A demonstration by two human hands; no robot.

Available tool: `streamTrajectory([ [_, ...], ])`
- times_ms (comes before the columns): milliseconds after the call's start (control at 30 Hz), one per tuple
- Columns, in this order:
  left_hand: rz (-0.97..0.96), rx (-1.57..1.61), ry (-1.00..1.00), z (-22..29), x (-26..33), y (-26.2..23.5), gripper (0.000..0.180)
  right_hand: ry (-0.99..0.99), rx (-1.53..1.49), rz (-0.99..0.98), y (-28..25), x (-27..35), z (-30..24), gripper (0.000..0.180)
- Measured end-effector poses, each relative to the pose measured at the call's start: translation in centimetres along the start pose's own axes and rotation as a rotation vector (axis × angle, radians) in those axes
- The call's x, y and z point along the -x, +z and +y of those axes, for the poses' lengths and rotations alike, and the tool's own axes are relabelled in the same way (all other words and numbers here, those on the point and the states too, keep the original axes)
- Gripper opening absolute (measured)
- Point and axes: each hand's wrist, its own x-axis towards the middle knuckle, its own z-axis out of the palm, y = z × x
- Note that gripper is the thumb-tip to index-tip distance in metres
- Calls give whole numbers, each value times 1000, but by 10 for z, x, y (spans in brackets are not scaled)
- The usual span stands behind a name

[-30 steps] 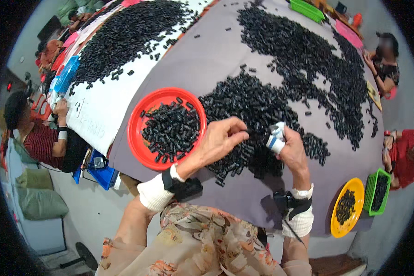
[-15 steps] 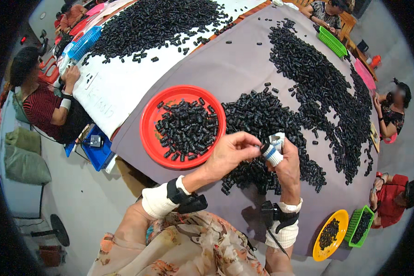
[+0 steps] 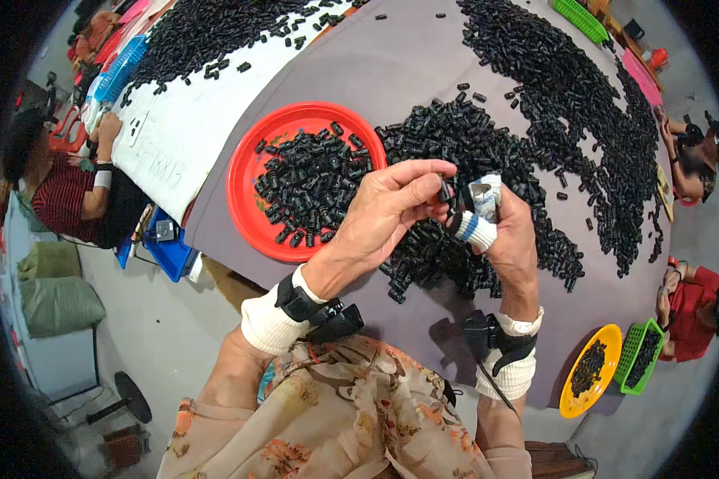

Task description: The person is manually assembling or sorting small black shoe components into pairs or groups at a work table.

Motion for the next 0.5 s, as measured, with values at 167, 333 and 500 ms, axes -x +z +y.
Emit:
streamTrajectory([
  [167, -36, -83, 2, 1, -1, 3, 27, -64, 2, 1, -2, -5, 3, 28],
  [333, -51, -47, 5, 2, 3, 8, 29, -63, -16, -39, -2, -3, -3, 25],
  [500, -86, -21, -2, 0, 1, 5, 28, -102, 46, -62, -3, -3, -5, 26],
])
